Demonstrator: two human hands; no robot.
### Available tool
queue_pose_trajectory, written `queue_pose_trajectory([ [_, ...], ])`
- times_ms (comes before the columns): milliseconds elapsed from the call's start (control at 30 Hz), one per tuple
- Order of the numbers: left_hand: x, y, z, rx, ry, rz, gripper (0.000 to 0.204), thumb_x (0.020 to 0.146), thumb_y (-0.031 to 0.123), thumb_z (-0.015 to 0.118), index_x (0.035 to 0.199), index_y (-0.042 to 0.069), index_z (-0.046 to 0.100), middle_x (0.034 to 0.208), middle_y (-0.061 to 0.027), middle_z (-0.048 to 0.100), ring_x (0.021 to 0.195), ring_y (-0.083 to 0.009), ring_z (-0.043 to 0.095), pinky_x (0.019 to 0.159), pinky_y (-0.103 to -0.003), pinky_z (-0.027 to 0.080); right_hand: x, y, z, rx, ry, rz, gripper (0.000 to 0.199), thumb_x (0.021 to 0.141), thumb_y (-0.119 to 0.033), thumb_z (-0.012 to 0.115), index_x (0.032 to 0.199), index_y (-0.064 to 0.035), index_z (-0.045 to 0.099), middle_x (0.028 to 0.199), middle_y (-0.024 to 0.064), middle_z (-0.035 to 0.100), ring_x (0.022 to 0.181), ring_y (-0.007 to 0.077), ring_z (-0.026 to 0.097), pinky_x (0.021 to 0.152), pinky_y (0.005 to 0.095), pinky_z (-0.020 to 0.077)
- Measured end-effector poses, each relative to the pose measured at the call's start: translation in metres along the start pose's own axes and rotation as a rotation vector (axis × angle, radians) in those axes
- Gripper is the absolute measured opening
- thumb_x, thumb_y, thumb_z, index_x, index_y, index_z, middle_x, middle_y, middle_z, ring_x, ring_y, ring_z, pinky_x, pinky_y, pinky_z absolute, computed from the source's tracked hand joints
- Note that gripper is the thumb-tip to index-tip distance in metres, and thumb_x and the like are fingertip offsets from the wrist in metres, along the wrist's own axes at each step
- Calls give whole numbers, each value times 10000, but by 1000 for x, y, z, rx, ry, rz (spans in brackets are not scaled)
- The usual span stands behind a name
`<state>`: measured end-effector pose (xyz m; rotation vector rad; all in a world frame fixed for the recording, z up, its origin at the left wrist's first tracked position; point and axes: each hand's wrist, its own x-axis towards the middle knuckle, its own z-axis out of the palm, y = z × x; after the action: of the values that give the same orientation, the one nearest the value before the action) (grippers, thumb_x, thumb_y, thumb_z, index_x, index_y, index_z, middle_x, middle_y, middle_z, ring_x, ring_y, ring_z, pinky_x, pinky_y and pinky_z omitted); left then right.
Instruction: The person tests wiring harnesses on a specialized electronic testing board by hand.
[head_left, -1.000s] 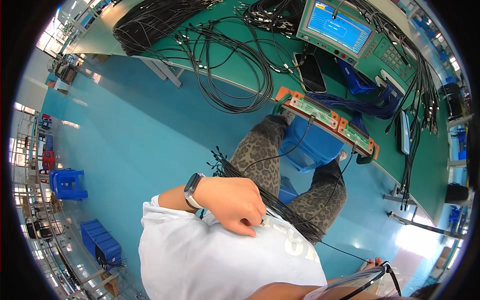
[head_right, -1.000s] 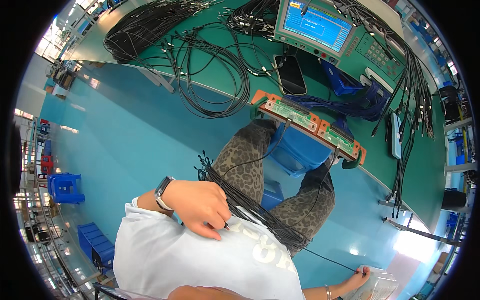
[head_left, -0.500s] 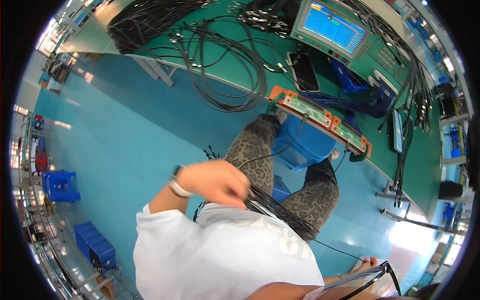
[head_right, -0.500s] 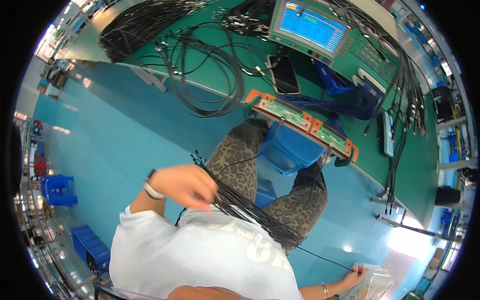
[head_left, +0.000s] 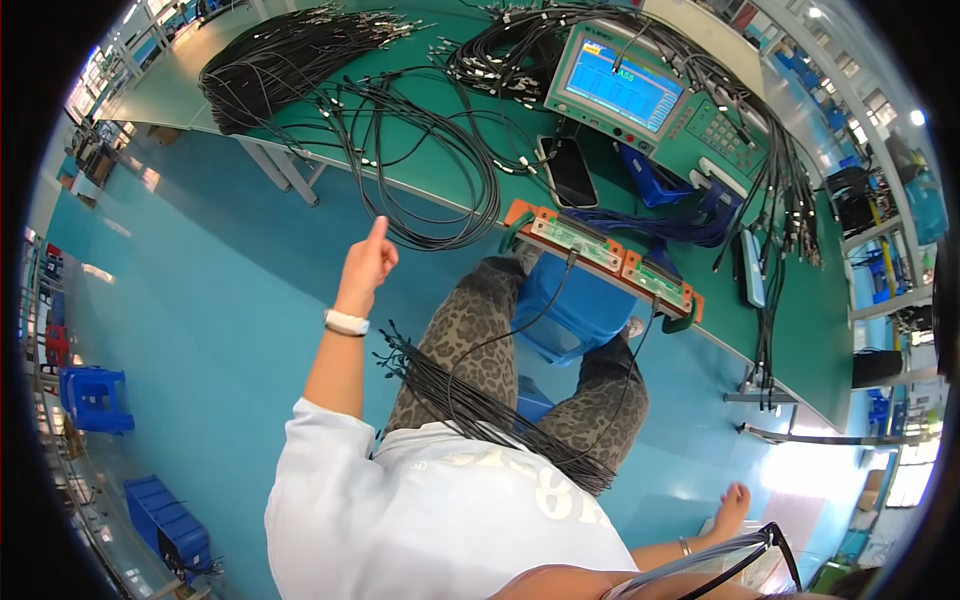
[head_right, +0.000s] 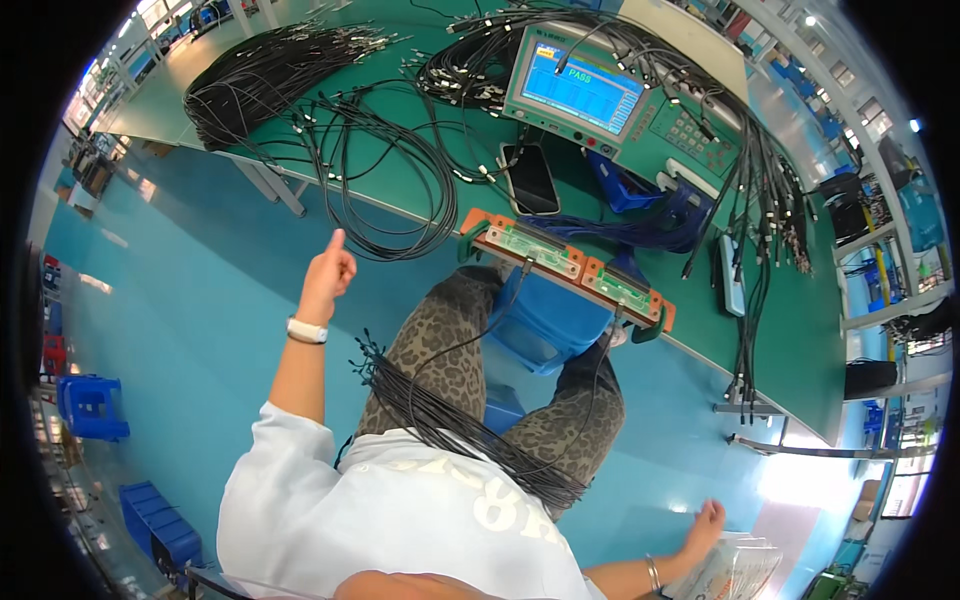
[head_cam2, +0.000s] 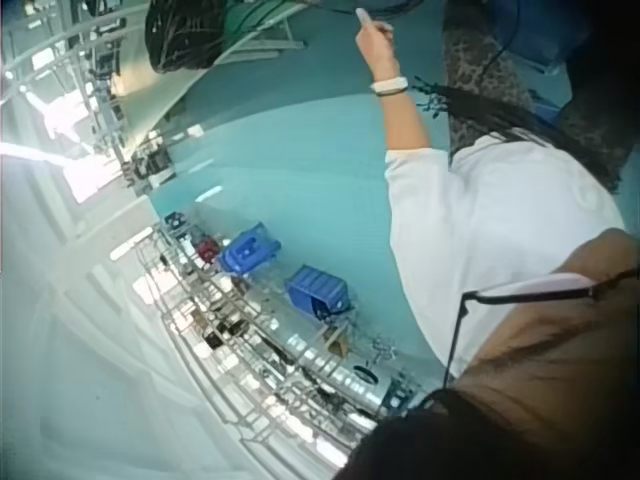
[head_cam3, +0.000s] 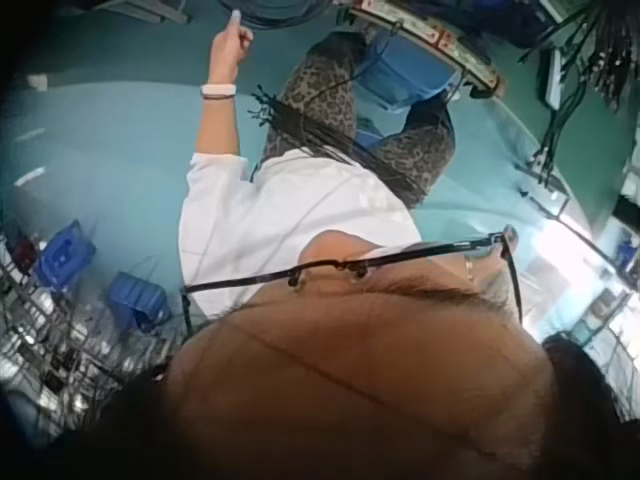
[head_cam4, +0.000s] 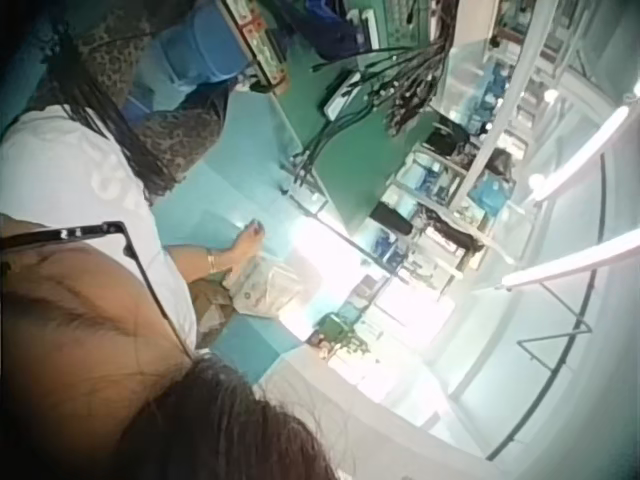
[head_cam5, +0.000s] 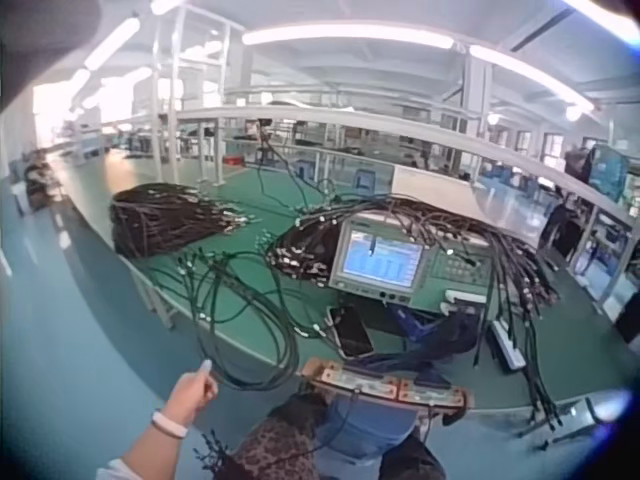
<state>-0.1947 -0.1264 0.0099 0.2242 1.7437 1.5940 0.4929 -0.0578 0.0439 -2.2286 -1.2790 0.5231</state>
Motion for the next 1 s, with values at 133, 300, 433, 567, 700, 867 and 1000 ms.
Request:
queue_pose_trajectory([
  [133,14,-3,40,30,-161,82,495,839,475,483,516,105,415,450,51,340,370,-50,263,348,-216,161,-55,-110,82,271,-317,-306,268,857,-233,499,1035,-37,538,910,45,578,767,125,544,659,236,416],
  [300,21,-16,41,70,24,59,490,860,408,478,490,111,358,446,55,310,381,-55,248,359,-221,159,-126,-183,159,423,-1161,-420,164,846,-98,520,985,-19,554,936,46,584,828,131,564,724,242,438],
  [433,14,-12,27,218,16,233,476,866,346,489,479,98,361,449,49,314,394,-61,259,378,-222,178,-147,-214,173,360,-1365,-532,173,859,-96,499,998,-6,551,948,60,587,841,139,560,743,244,440],
  [567,-17,23,26,256,2,396,453,860,279,504,476,72,382,456,29,351,411,-71,291,403,-230,212,-152,-246,186,465,-1517,-522,255,884,-172,470,1037,21,537,973,84,587,861,150,559,767,259,441],
  [700,-88,39,51,-241,-271,522,391,834,176,512,489,13,430,475,-7,417,433,-81,341,418,-236,254,-168,-281,216,796,-1869,-300,518,872,-371,471,1145,69,455,1059,121,561,933,175,547,828,290,426],
  [867,-161,14,61,-546,-735,410,236,800,112,499,616,-30,541,518,-58,469,461,-109,406,441,-229,305,-187,-317,231,1040,-2075,-269,677,798,-467,550,1216,42,391,1097,113,531,989,200,511,876,332,399],
  [1000,-167,20,43,-220,-899,491,199,772,124,491,614,3,497,646,-106,500,566,-175,442,499,-288,343,-160,-301,148,1932,-1957,-822,468,733,-324,686,1096,-105,489,935,42,592,983,198,503,835,369,373],
])
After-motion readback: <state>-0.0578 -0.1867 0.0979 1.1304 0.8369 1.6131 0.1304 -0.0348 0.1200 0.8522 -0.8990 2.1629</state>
